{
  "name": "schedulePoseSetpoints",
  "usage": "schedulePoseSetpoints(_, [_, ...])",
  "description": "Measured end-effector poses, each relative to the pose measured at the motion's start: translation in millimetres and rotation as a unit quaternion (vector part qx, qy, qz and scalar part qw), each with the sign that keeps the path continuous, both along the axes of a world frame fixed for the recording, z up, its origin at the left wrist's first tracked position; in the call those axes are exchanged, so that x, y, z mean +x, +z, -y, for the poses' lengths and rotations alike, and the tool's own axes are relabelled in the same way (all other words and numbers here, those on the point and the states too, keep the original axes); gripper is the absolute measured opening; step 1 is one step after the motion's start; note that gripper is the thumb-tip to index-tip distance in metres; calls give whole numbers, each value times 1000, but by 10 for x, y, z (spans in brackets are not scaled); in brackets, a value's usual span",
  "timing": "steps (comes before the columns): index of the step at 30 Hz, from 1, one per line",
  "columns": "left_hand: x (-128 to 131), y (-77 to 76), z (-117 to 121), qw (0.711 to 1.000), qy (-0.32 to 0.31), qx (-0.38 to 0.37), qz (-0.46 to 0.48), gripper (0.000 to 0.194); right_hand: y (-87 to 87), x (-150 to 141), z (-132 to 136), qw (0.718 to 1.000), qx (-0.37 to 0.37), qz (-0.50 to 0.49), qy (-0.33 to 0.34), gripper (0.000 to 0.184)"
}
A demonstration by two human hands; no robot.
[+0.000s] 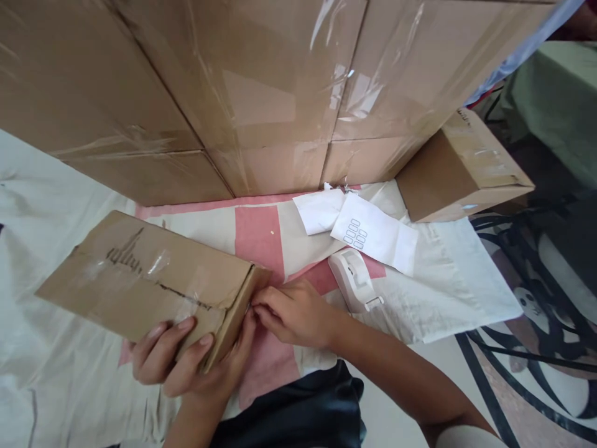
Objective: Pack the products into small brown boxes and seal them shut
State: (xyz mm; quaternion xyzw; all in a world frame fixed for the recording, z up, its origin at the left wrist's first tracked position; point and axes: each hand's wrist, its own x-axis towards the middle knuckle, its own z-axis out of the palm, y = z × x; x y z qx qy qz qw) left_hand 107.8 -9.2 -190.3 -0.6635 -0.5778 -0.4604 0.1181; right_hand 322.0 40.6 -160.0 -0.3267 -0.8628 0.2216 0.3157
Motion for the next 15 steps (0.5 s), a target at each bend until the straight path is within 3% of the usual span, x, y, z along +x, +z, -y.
schedulePoseSetpoints(2, [-28,20,-50,989,-31,108,-94,79,-15,-8,4,1000,7,16,-6,17])
schedulePoseSetpoints(4, [-44,29,-95,983,-45,136,-116,80,-10,-5,-1,999,19,34,-12,16])
schedulePoseSetpoints(15, [13,155,-157,987,-30,112,-113,85,115,17,-16,998,20,65,5,8])
